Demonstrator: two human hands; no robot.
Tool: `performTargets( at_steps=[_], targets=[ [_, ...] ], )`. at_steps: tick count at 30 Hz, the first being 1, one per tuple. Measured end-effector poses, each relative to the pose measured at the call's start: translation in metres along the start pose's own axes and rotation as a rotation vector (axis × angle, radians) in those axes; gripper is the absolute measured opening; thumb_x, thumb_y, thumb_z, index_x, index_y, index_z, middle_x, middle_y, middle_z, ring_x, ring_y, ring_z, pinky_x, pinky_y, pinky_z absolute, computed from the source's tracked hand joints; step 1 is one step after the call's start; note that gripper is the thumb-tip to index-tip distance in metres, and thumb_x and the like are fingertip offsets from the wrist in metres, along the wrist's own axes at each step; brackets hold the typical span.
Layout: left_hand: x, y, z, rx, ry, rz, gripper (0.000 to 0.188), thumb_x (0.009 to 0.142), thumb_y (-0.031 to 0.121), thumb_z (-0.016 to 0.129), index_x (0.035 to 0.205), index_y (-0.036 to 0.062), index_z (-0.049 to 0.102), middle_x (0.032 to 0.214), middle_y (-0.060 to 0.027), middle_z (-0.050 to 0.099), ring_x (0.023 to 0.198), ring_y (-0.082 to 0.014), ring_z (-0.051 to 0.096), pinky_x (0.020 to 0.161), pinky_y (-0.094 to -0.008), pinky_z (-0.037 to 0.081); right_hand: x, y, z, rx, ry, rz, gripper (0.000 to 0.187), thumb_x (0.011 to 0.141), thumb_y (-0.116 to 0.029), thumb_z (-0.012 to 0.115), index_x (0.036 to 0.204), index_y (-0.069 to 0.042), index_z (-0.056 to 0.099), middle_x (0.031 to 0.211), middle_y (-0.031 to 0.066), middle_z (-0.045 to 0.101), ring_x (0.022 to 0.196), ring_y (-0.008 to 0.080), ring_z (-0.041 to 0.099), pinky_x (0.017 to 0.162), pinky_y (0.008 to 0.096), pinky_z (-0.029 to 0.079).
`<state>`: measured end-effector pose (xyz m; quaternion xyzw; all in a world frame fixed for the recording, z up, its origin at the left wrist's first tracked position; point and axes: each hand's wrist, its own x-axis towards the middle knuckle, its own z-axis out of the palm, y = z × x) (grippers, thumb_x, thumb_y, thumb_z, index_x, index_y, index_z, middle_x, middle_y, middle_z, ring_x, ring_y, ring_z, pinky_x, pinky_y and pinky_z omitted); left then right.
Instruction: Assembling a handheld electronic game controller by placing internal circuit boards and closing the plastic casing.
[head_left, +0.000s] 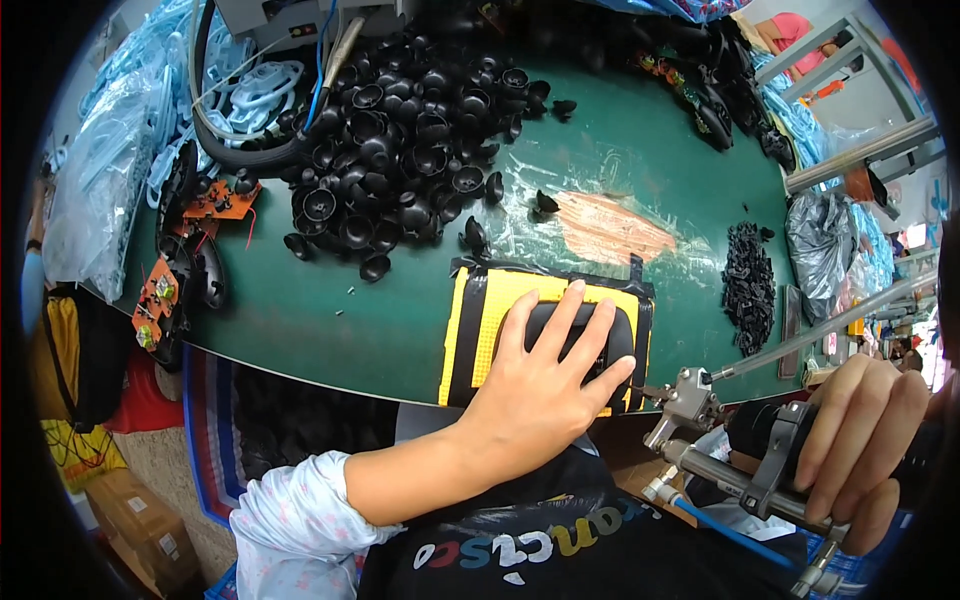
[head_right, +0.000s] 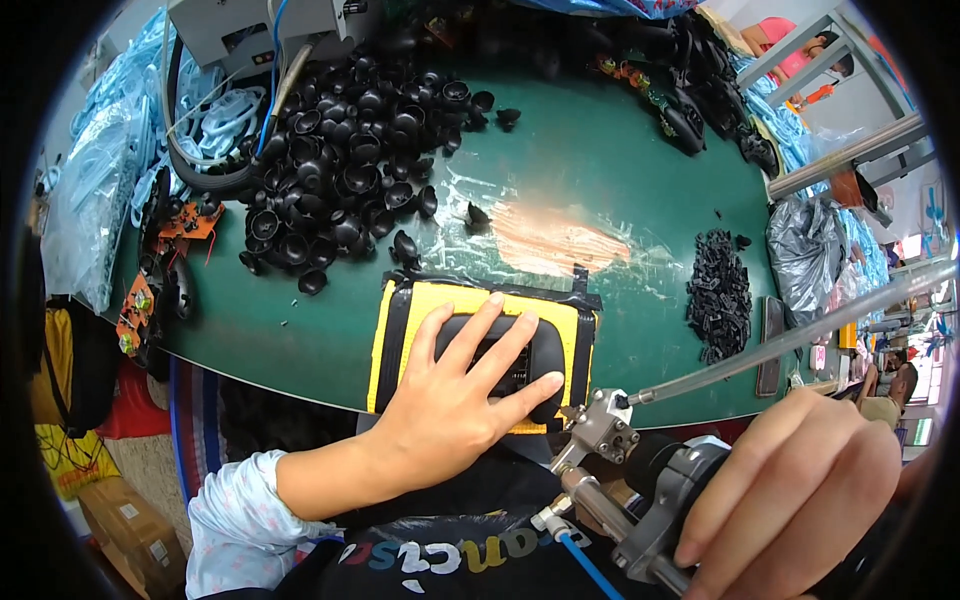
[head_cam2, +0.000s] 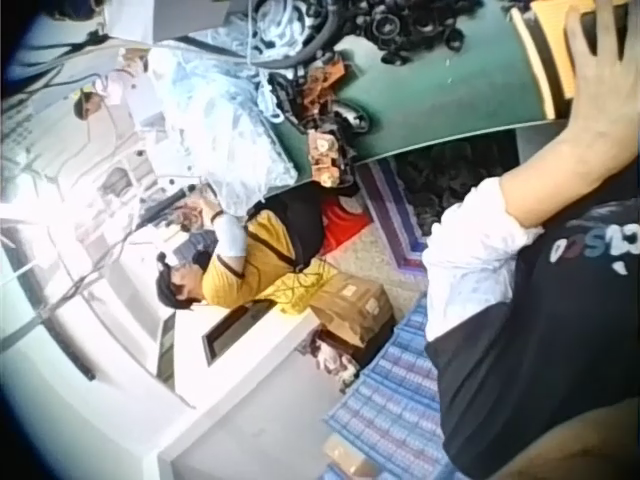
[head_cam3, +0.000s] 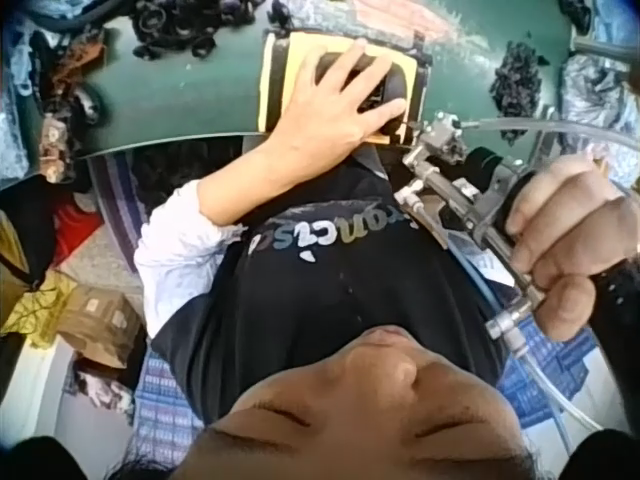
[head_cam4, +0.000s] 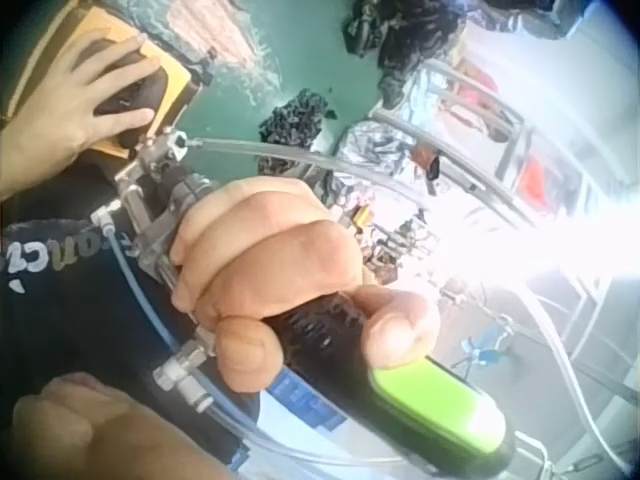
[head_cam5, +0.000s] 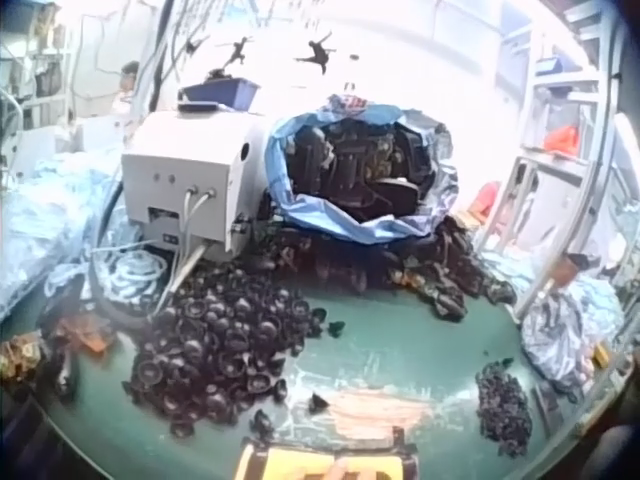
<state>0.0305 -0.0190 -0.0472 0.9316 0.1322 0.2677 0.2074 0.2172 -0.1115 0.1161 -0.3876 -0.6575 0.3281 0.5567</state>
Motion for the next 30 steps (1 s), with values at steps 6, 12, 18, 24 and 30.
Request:
performTargets(
  at_steps=[6,12,18,24,30],
  targets=[
    [0.001,-0.002,0.000,0.025,0.002,0.019,0.038,0.077,0.015,0.066,0.114,0.0179,0.071,0.138,-0.0181,0.050,0.131,-0.0416,0.044,0.102,-0.0604,0.033,0.012,0.005,0.018,-0.034,-0.057,-0.202,0.051,0.088,-0.005,0.067,0.131,-0.001,0.042,0.068,-0.0020,0.058,0.058,0.0084,0.064,0.062,0.0187,0.059],
    [-0.003,-0.005,0.001,0.022,0.013,0.015,0.041,0.076,0.010,0.066,0.116,0.0198,0.070,0.137,-0.0178,0.051,0.129,-0.0412,0.046,0.101,-0.0587,0.034,0.024,-0.027,0.005,-0.059,-0.152,-0.075,0.032,0.089,-0.003,0.063,0.119,0.001,0.053,0.063,-0.0010,0.056,0.060,0.0134,0.066,0.061,0.0198,0.059],
    [0.006,-0.009,-0.005,0.039,0.002,0.002,0.046,0.075,0.011,0.069,0.120,0.0213,0.067,0.138,-0.0172,0.050,0.128,-0.0388,0.047,0.099,-0.0549,0.036,0.053,-0.062,-0.108,0.127,-0.550,0.046,0.016,0.091,-0.011,0.065,0.094,0.005,0.065,0.103,0.0150,0.067,0.087,0.0199,0.069,0.074,0.0298,0.058],
    [0.015,-0.019,-0.017,-0.173,-0.051,-0.119,0.055,0.070,0.021,0.080,0.123,0.0224,0.066,0.132,-0.0136,0.053,0.116,-0.0349,0.054,0.095,-0.0454,0.042,0.093,-0.050,-0.134,0.129,-0.244,0.108,0.024,0.095,-0.018,0.060,0.095,0.006,0.065,0.115,0.0179,0.064,0.100,0.0199,0.066,0.082,0.0326,0.055],
    [0.031,-0.019,-0.050,-0.754,-0.172,-0.395,0.053,0.081,0.017,0.077,0.131,0.0087,0.060,0.127,-0.0119,0.058,0.113,-0.0235,0.057,0.096,-0.0327,0.046,0.086,-0.001,-0.141,-0.309,0.412,0.036,0.045,0.096,-0.030,0.059,0.119,0.008,0.058,0.104,0.0113,0.058,0.086,0.0158,0.059,0.079,0.0295,0.048]
  ],
)
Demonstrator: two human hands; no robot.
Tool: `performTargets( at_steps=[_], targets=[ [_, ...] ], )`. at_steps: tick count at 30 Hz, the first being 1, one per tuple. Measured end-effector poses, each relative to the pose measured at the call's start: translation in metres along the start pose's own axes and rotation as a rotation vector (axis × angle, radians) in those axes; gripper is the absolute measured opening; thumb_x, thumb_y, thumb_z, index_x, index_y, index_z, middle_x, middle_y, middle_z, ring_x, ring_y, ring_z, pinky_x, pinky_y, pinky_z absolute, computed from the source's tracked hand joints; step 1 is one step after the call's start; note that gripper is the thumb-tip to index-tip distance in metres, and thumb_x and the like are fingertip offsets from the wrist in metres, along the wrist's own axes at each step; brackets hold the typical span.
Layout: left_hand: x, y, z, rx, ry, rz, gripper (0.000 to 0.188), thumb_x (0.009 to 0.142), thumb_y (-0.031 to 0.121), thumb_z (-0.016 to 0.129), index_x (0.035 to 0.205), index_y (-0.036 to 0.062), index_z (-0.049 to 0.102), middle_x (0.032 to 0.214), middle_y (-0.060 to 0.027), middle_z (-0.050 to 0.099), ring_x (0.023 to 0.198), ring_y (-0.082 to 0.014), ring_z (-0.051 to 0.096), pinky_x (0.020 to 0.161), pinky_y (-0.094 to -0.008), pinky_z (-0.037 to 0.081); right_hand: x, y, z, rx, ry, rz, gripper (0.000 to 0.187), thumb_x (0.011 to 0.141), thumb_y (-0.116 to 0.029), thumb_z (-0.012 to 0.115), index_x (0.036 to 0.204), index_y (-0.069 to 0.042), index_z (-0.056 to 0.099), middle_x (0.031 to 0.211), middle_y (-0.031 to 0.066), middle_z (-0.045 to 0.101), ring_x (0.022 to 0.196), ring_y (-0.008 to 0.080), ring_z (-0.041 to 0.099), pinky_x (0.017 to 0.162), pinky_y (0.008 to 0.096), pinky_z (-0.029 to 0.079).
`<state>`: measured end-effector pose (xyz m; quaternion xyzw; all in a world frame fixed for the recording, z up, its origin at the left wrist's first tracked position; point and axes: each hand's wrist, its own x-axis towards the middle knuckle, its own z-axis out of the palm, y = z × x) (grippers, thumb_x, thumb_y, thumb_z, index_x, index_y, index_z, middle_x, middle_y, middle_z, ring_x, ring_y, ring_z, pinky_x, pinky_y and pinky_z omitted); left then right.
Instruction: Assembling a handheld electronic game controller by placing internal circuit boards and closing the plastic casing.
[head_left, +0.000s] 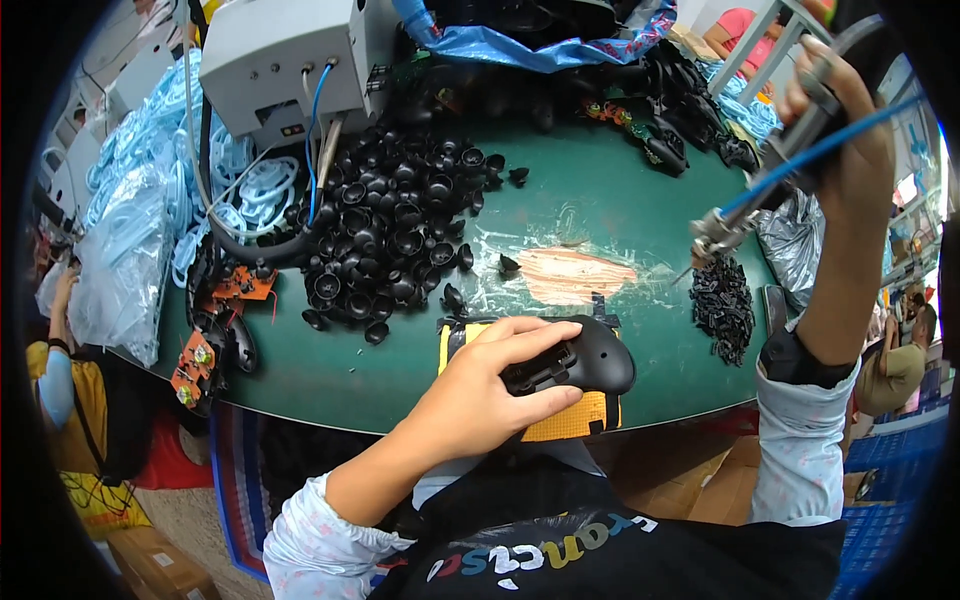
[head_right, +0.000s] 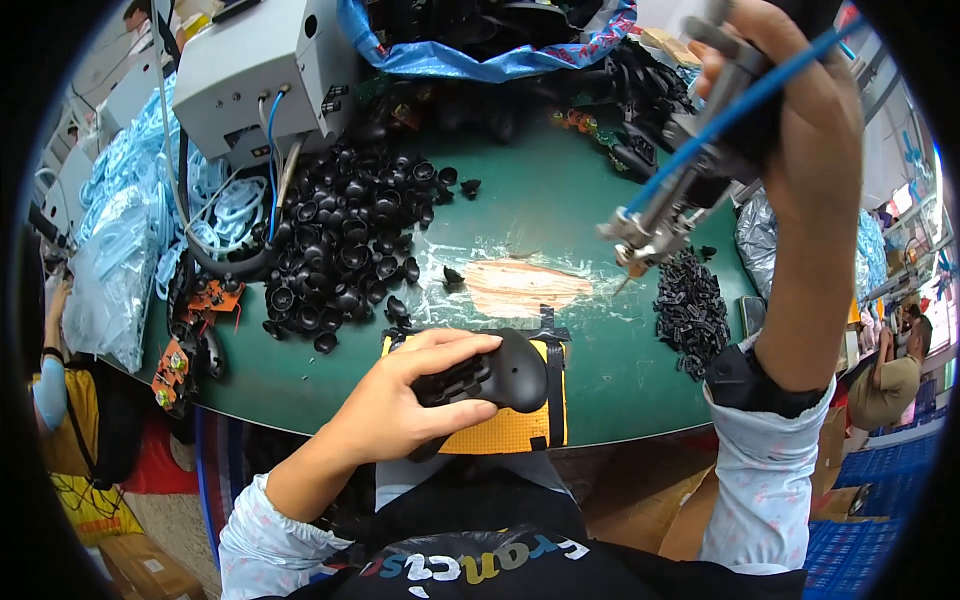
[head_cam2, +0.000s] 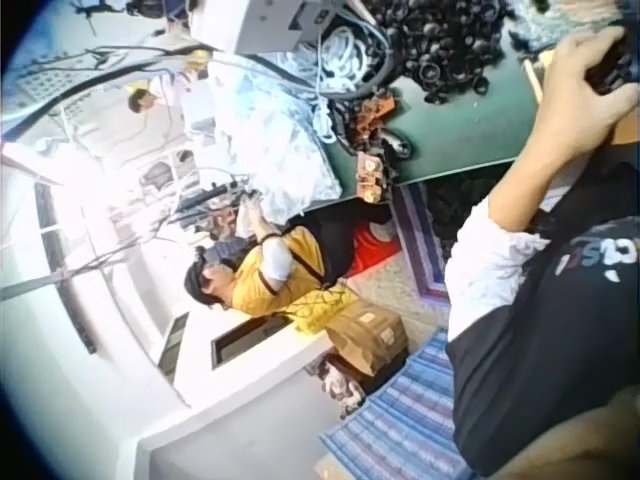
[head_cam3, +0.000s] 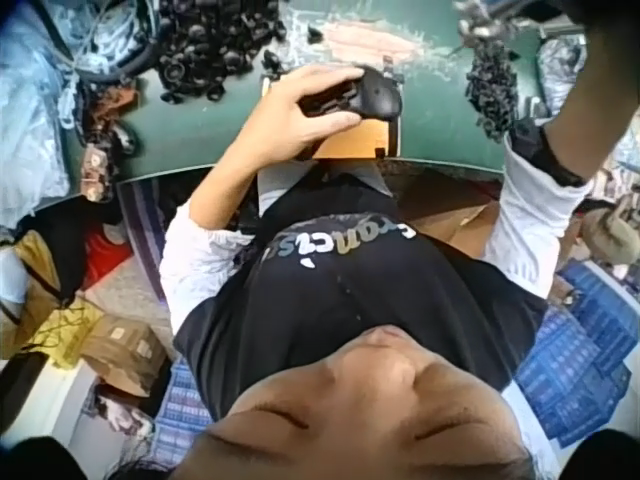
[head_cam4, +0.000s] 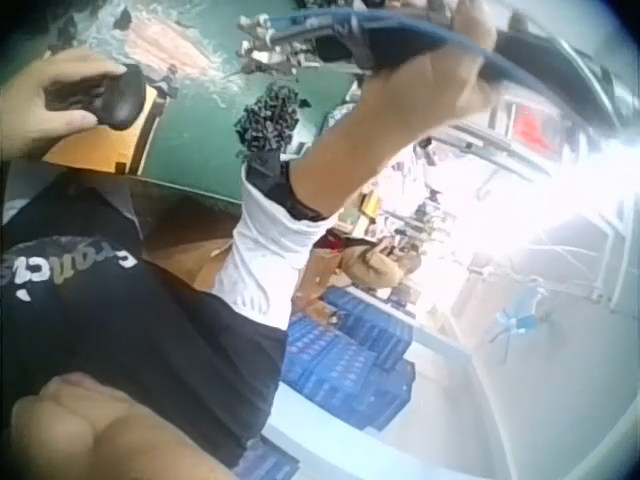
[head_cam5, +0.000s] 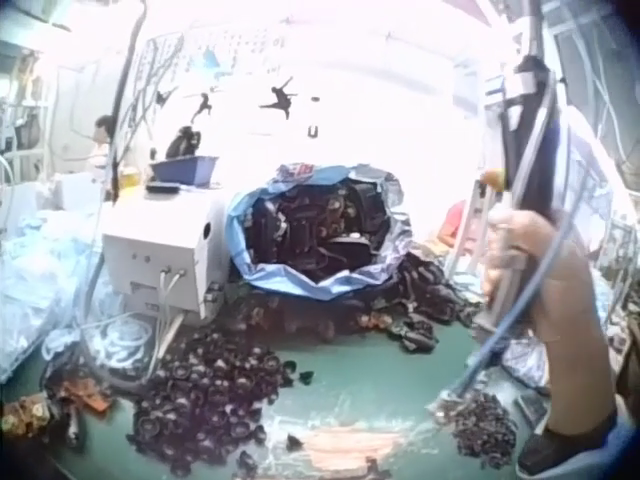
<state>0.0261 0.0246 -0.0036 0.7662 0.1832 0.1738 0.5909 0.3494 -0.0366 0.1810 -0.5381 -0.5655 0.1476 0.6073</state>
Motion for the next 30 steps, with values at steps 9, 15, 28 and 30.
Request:
performTargets(
  at_steps=[9,15,28,30],
  targets=[
    [-0.030,0.024,0.012,-0.750,-0.062,-0.262,0.068,0.089,0.015,0.073,0.148,0.0054,0.039,0.136,-0.0095,0.053,0.113,-0.0147,0.056,0.097,-0.0275,0.045,-0.149,-0.012,0.085,-0.517,-0.042,-0.224,0.056,0.080,-0.033,0.078,0.117,0.005,0.058,0.114,0.0197,0.062,0.107,0.0295,0.061,0.088,0.0370,0.051],
    [-0.034,0.034,0.025,-0.681,-0.015,-0.180,0.069,0.088,0.016,0.074,0.147,0.0042,0.040,0.138,-0.0114,0.045,0.125,-0.0175,0.049,0.106,-0.0299,0.039,-0.180,0.007,0.125,-0.255,-0.161,-0.078,0.052,0.065,-0.011,0.088,0.109,0.003,0.064,0.102,0.0180,0.067,0.093,0.0308,0.067,0.081,0.0367,0.055],
    [-0.047,0.044,0.036,-0.778,0.046,-0.245,0.066,0.092,0.011,0.069,0.148,0.0008,0.037,0.136,-0.0115,0.047,0.127,-0.0170,0.048,0.106,-0.0295,0.039,-0.197,0.004,0.130,-0.373,-0.096,-0.203,0.054,0.067,-0.008,0.086,0.114,0.007,0.063,0.108,0.0215,0.066,0.095,0.0296,0.067,0.080,0.0350,0.056],
    [-0.047,0.043,0.034,-0.781,0.020,-0.263,0.066,0.091,0.011,0.069,0.148,0.0014,0.036,0.137,-0.0113,0.047,0.125,-0.0166,0.049,0.105,-0.0289,0.040,-0.197,0.003,0.130,-0.375,-0.108,-0.225,0.054,0.068,-0.008,0.085,0.115,0.008,0.063,0.108,0.0216,0.066,0.095,0.0288,0.067,0.080,0.0346,0.056]
  ],
)
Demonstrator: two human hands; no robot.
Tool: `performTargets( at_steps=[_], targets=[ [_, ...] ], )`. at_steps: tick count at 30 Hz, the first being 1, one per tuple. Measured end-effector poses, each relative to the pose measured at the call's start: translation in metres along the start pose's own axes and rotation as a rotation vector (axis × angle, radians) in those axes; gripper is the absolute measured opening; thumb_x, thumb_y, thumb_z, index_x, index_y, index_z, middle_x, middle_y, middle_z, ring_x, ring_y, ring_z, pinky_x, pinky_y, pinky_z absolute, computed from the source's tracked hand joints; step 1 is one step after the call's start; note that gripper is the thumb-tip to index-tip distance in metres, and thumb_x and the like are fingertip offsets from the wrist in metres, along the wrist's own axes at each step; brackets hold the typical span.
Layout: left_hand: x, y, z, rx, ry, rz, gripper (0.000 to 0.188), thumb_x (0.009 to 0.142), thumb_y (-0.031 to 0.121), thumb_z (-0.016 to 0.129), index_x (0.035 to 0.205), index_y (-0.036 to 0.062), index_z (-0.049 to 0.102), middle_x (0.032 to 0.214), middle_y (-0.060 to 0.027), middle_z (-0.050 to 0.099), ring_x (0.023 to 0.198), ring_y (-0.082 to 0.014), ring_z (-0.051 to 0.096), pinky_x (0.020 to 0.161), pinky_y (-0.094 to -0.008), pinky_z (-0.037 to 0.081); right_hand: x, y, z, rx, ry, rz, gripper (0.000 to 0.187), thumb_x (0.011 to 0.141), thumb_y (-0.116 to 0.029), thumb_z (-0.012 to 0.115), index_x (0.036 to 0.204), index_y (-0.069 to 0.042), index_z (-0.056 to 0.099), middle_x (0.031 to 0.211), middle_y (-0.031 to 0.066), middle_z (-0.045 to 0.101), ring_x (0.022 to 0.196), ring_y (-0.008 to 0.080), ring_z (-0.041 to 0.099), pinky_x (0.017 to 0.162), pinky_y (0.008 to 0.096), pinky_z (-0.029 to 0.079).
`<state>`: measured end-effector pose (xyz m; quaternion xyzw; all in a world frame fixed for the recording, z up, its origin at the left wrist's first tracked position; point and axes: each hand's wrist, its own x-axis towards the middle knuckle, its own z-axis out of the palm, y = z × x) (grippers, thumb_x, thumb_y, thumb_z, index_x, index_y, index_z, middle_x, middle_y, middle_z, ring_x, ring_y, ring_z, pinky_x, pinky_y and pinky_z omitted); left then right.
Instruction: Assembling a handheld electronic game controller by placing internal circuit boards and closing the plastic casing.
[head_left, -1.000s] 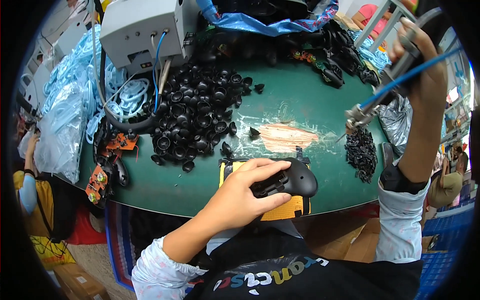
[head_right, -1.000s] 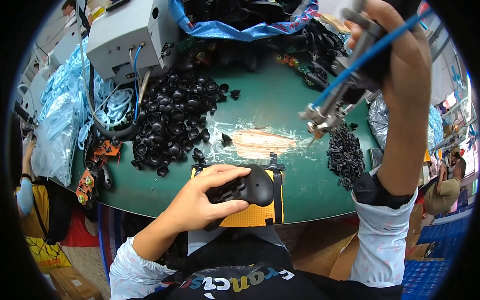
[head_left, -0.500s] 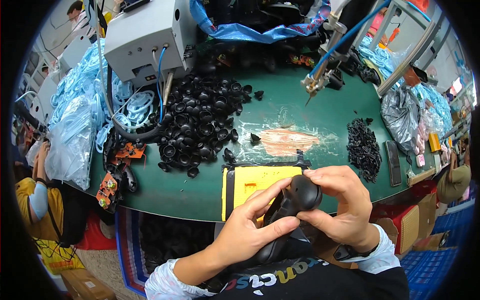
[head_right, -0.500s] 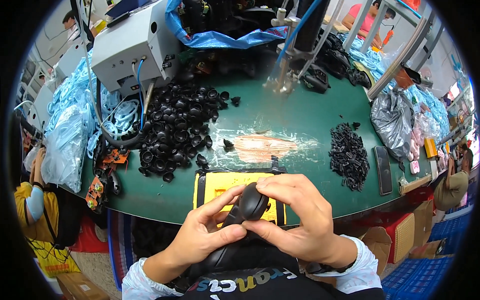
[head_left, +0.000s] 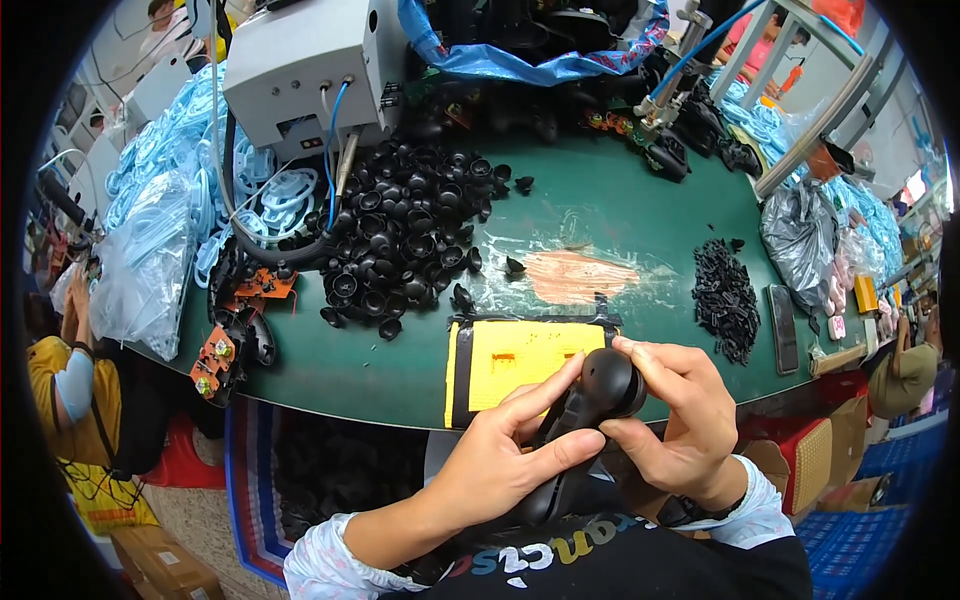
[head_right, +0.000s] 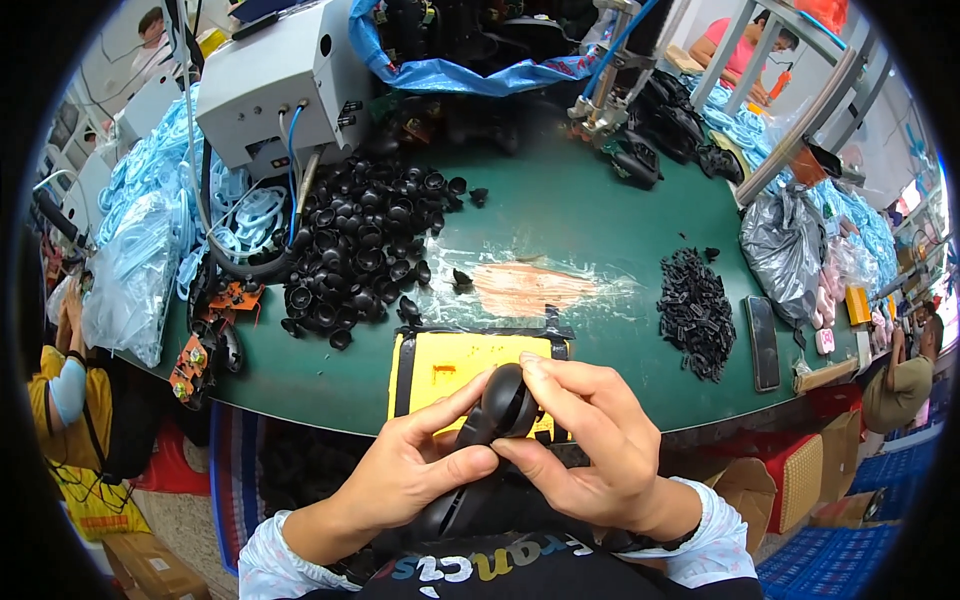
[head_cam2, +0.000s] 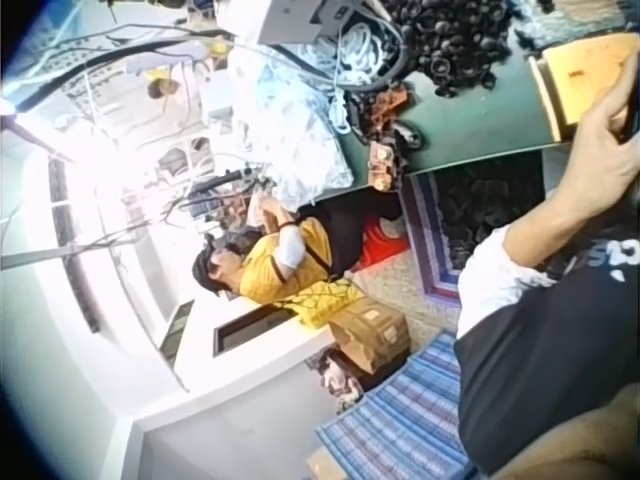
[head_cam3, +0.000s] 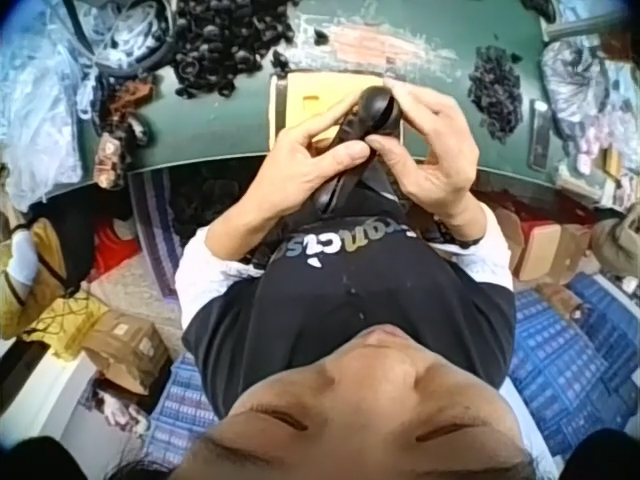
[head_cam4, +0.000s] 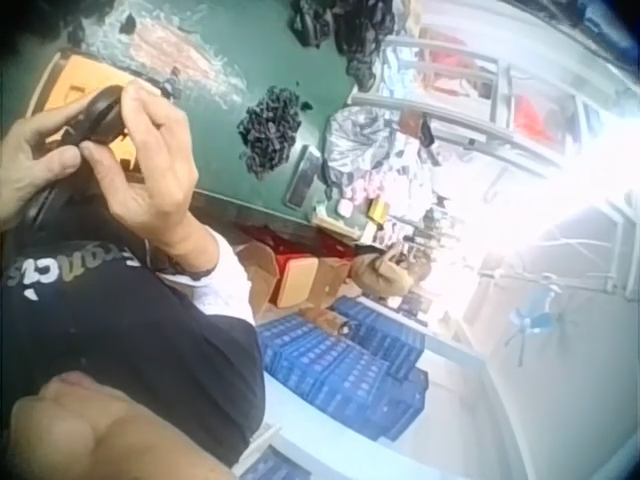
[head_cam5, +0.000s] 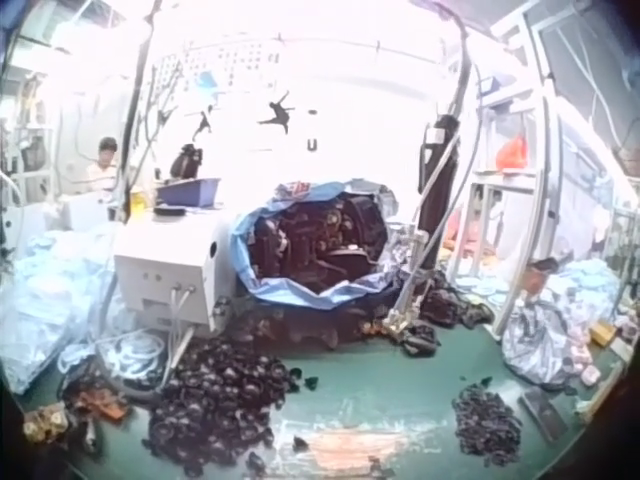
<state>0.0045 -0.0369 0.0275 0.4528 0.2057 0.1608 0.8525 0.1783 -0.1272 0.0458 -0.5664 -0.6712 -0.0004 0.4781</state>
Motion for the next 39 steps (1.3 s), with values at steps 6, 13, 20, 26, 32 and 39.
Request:
performTargets(
  at_steps=[6,13,20,26,32,39],
  targets=[
    [-0.004,0.009,0.000,-0.031,-0.068,-0.056,0.067,0.092,0.014,0.070,0.148,0.0009,0.037,0.144,-0.0109,0.045,0.123,-0.0140,0.050,0.102,-0.0264,0.042,0.001,-0.002,-0.006,-0.026,-0.027,-0.009,0.051,0.073,-0.015,0.084,0.114,0.007,0.064,0.108,0.0212,0.065,0.093,0.0279,0.066,0.078,0.0332,0.055],
    [-0.006,0.004,0.003,-0.032,-0.182,-0.135,0.068,0.093,0.022,0.069,0.147,-0.0022,0.036,0.137,-0.0083,0.052,0.118,-0.0113,0.052,0.100,-0.0266,0.043,0.008,0.009,-0.007,0.455,-0.078,0.269,0.066,0.102,-0.053,0.035,0.098,0.005,0.066,0.098,0.0199,0.065,0.091,0.0271,0.063,0.084,0.0370,0.049],
    [-0.008,0.008,0.006,-0.033,-0.200,-0.240,0.065,0.091,0.020,0.072,0.146,0.0036,0.042,0.144,-0.0085,0.046,0.127,-0.0145,0.046,0.105,-0.0308,0.040,-0.001,0.006,-0.005,0.697,-0.074,0.327,0.073,0.101,-0.058,0.029,0.096,0.006,0.064,0.093,0.0168,0.062,0.085,0.0222,0.058,0.082,0.0338,0.046],
    [-0.009,0.003,0.004,-0.019,-0.224,-0.142,0.065,0.092,0.018,0.070,0.147,0.0026,0.039,0.145,-0.0094,0.044,0.125,-0.0153,0.047,0.105,-0.0303,0.041,-0.016,0.006,-0.019,0.450,-0.014,0.155,0.052,0.075,-0.031,0.085,0.109,0.003,0.063,0.108,0.0230,0.064,0.098,0.0299,0.065,0.083,0.0360,0.053],
    [-0.012,0.005,0.008,-0.040,-0.192,-0.160,0.068,0.093,0.018,0.068,0.149,0.0020,0.034,0.144,-0.0103,0.045,0.125,-0.0153,0.048,0.105,-0.0296,0.041,-0.027,0.004,-0.015,0.422,0.039,0.107,0.050,0.072,-0.013,0.086,0.114,0.001,0.062,0.111,0.0257,0.062,0.104,0.0342,0.066,0.090,0.0415,0.056],
    [-0.014,0.000,0.010,0.167,-0.155,-0.114,0.067,0.094,0.020,0.067,0.149,0.0007,0.034,0.145,-0.0110,0.044,0.129,-0.0165,0.045,0.107,-0.0310,0.039,-0.027,0.006,-0.016,0.371,0.018,0.056,0.052,0.073,-0.016,0.085,0.116,0.001,0.062,0.112,0.0259,0.061,0.103,0.0367,0.066,0.089,0.0432,0.056]
  ],
)
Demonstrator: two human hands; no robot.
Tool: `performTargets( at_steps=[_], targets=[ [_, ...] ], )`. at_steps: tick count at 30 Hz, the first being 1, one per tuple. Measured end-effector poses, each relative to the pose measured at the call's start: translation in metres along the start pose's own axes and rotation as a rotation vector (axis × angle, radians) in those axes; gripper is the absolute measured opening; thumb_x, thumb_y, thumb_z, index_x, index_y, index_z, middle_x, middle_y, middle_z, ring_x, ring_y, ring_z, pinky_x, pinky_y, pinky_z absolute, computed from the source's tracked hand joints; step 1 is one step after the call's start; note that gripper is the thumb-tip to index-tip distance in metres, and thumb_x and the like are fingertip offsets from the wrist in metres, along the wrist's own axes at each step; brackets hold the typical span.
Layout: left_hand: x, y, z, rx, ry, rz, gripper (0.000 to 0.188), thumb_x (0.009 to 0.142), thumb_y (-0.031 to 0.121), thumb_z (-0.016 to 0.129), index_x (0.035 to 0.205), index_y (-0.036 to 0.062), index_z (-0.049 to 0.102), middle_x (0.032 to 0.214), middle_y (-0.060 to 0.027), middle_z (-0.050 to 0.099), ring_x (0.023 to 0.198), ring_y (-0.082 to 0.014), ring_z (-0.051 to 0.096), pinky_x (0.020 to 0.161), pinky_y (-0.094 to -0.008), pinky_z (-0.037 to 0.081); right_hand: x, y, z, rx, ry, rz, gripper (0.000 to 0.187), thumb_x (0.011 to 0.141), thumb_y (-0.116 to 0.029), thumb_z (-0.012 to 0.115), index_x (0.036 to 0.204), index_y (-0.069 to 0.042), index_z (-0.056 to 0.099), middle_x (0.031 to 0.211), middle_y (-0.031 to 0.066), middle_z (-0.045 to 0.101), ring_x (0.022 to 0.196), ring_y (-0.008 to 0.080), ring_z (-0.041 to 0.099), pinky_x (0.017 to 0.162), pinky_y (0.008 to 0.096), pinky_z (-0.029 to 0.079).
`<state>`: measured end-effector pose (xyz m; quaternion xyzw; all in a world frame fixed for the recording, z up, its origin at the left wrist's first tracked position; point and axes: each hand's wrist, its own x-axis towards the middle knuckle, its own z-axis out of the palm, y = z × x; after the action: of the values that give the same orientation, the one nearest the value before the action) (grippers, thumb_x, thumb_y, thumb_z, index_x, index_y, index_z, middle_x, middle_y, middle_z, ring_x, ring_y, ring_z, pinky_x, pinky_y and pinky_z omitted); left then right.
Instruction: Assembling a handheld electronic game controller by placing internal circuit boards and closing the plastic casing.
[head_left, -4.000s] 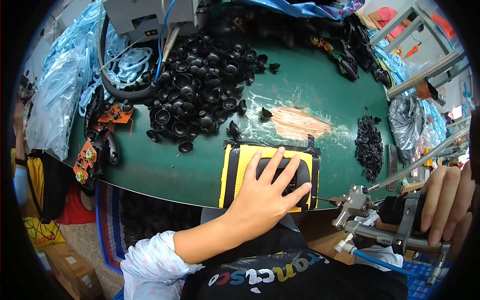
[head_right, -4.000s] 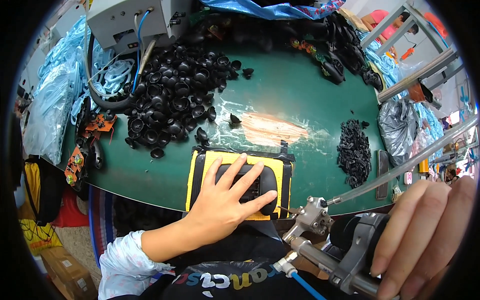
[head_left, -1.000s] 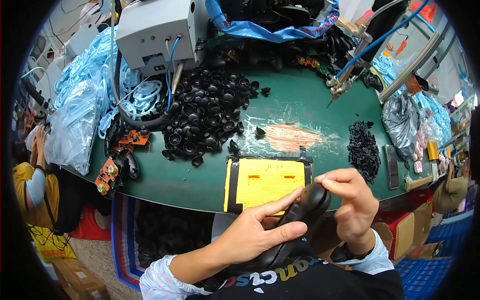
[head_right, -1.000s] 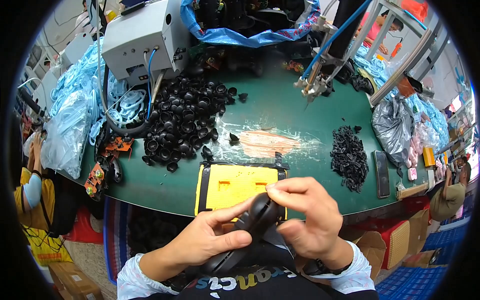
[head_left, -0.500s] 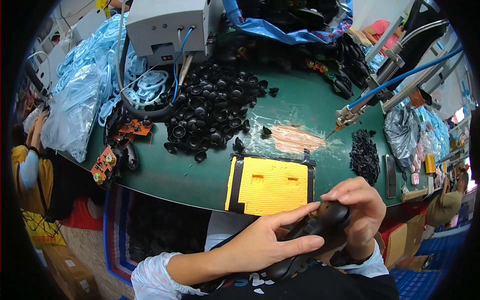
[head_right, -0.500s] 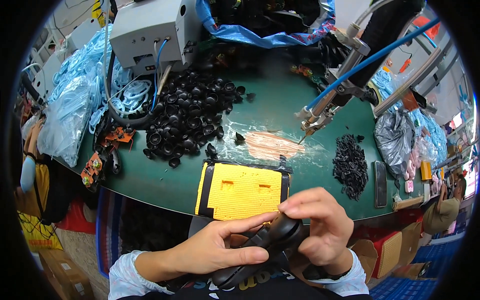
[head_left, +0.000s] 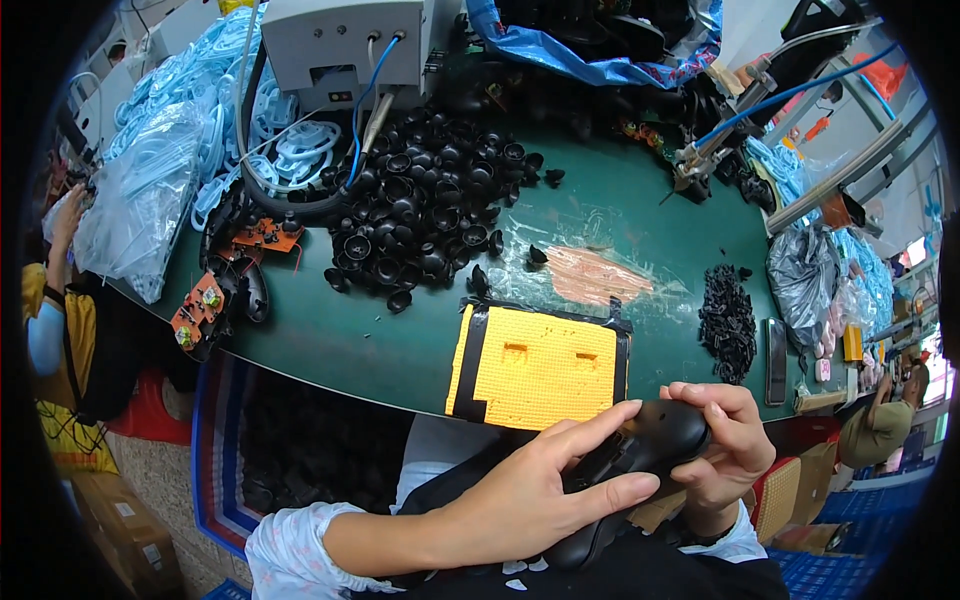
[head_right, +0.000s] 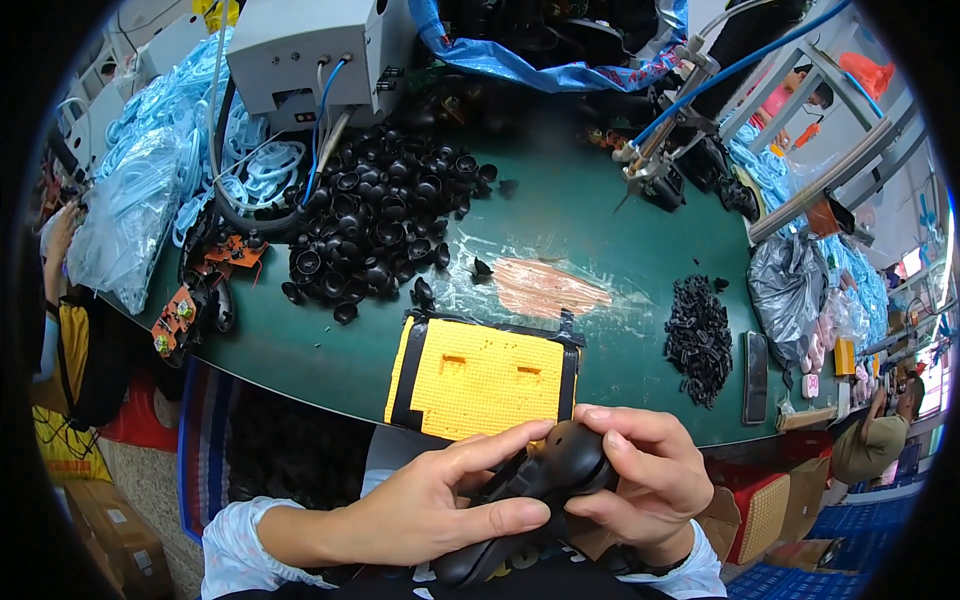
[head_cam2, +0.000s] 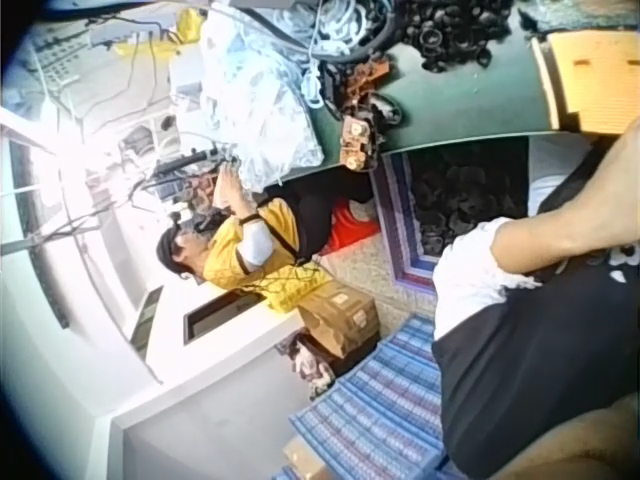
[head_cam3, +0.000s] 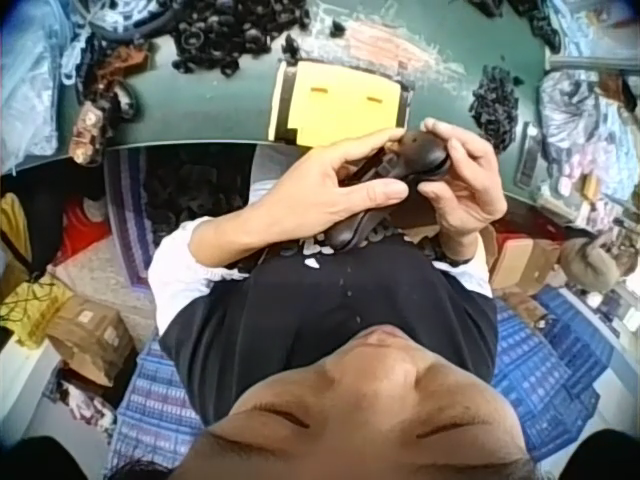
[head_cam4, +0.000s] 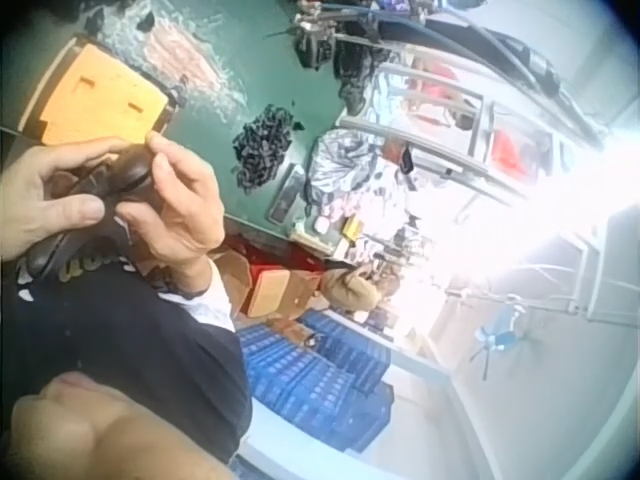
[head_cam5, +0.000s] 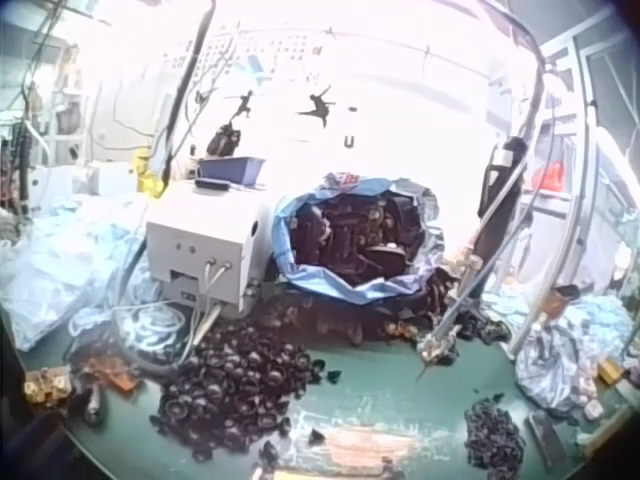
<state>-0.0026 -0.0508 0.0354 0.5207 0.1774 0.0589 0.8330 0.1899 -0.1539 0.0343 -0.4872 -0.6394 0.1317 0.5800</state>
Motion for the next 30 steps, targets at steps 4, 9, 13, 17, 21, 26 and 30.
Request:
performTargets(
  at_steps=[4,9,13,17,21,26,30],
  targets=[
    [0.001,-0.003,0.000,0.052,0.013,0.032,0.064,0.093,0.019,0.068,0.147,0.0000,0.038,0.146,-0.0115,0.043,0.127,-0.0157,0.047,0.105,-0.0300,0.040,-0.004,0.002,-0.001,-0.081,-0.004,-0.013,0.052,0.073,-0.019,0.085,0.116,0.000,0.063,0.111,0.0241,0.062,0.102,0.0361,0.066,0.089,0.0437,0.056],
    [0.003,0.000,-0.006,-0.047,-0.123,-0.017,0.062,0.093,0.030,0.068,0.143,0.0014,0.045,0.130,-0.0106,0.054,0.112,-0.0135,0.053,0.095,-0.0268,0.044,0.002,0.017,0.005,0.442,-0.102,0.107,0.066,0.071,-0.024,0.087,0.123,0.002,0.057,0.110,0.0221,0.065,0.105,0.0344,0.065,0.101,0.0496,0.046],
    [0.006,0.006,-0.015,-0.165,-0.289,-0.162,0.053,0.093,0.029,0.068,0.137,0.0031,0.053,0.115,-0.0033,0.063,0.098,-0.0070,0.056,0.085,-0.0221,0.047,0.009,0.013,0.002,0.709,-0.263,0.312,0.047,0.070,-0.017,0.087,0.105,0.004,0.065,0.096,0.0179,0.071,0.099,0.0334,0.068,0.110,0.0551,0.034],
    [0.009,0.003,-0.020,-0.186,-0.374,-0.203,0.051,0.094,0.027,0.067,0.137,0.0043,0.053,0.116,-0.0019,0.061,0.098,-0.0061,0.055,0.085,-0.0220,0.046,0.010,0.012,-0.001,0.655,-0.322,0.287,0.039,0.072,-0.011,0.084,0.103,0.004,0.066,0.096,0.0173,0.071,0.096,0.0319,0.070,0.113,0.0555,0.028],
    [0.014,0.001,-0.036,-0.159,-0.417,-0.092,0.072,0.094,0.034,0.066,0.150,0.0032,0.033,0.138,-0.0087,0.047,0.115,-0.0133,0.051,0.097,-0.0290,0.042,0.008,0.008,-0.004,0.590,-0.167,0.436,0.030,0.079,-0.010,0.076,0.104,0.003,0.065,0.095,0.0179,0.070,0.097,0.0311,0.069,0.109,0.0556,0.036],
    [-0.003,0.002,-0.029,0.331,0.097,0.320,0.068,0.078,0.007,0.081,0.137,-0.0010,0.048,0.137,-0.0169,0.054,0.127,-0.0220,0.051,0.106,-0.0357,0.041,0.002,0.019,0.004,0.503,0.047,0.308,0.040,0.086,-0.024,0.075,0.106,0.002,0.053,0.096,0.0174,0.064,0.097,0.0290,0.066,0.099,0.0511,0.048],
    [-0.003,-0.012,-0.019,0.393,0.271,0.453,0.045,0.080,0.000,0.077,0.120,-0.0040,0.059,0.119,-0.0180,0.065,0.111,-0.0237,0.064,0.097,-0.0334,0.051,0.004,0.023,0.009,0.430,0.055,0.265,0.042,0.087,-0.027,0.074,0.109,0.001,0.051,0.095,0.0164,0.063,0.096,0.0274,0.065,0.098,0.0492,0.049]
  ],
)
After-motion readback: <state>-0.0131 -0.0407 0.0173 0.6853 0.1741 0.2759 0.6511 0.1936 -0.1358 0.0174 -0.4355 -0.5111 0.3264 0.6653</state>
